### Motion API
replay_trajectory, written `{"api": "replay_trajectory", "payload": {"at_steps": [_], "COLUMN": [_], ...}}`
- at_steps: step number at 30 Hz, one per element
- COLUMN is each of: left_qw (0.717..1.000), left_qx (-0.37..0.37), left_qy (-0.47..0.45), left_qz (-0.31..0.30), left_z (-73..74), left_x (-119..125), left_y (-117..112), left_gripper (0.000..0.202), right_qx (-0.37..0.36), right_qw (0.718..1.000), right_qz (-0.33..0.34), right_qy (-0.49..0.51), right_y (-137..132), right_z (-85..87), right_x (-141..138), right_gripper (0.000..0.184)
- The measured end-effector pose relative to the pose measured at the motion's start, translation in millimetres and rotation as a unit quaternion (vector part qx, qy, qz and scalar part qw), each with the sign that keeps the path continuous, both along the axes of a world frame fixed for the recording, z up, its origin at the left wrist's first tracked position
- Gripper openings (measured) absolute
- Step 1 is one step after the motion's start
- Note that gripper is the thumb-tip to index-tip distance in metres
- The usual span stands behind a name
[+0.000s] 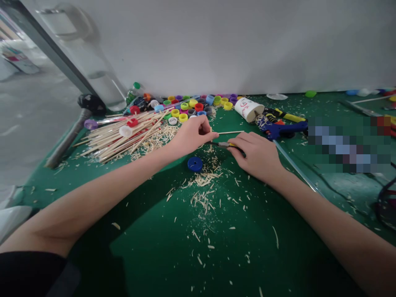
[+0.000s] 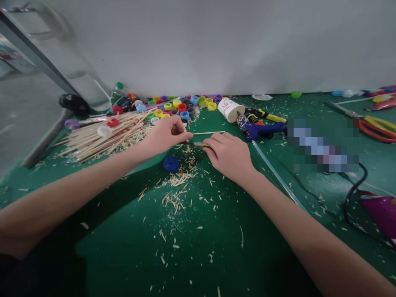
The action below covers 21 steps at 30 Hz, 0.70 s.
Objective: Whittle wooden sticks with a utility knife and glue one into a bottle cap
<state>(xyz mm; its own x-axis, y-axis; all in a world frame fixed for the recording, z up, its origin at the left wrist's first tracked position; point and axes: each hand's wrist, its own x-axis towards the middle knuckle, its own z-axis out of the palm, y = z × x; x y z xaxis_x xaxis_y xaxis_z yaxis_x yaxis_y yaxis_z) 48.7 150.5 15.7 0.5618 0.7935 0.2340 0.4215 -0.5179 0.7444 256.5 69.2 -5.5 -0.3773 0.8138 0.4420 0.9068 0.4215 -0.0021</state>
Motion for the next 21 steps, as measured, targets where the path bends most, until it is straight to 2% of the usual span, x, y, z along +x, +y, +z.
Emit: {"api": "replay_trajectory", "payload": {"at_steps": [6, 15, 21], "left_qw": [0.999, 0.999, 0.999], "left_qx": [-0.041, -0.039, -0.038], "left_qy": [-0.014, -0.010, -0.007], "left_qz": [0.026, -0.004, -0.038], "left_z": [-2.3, 9.7, 8.1], "left_x": [2.1, 7.3, 6.1], "left_y": [-0.6, -15.4, -11.5], "left_gripper": [0.022, 0.012, 0.011], "right_qx": [-0.005, -0.032, -0.055], "right_qw": [1.000, 0.996, 0.994], "right_qz": [-0.004, 0.003, 0.008], "right_qy": [-0.024, -0.080, -0.094], "right_y": [0.8, 2.0, 5.5], "right_z": [-0.1, 2.3, 3.2], "right_x": [-0.5, -6.6, -9.0], "right_gripper": [0.029, 0.030, 0.027]}}
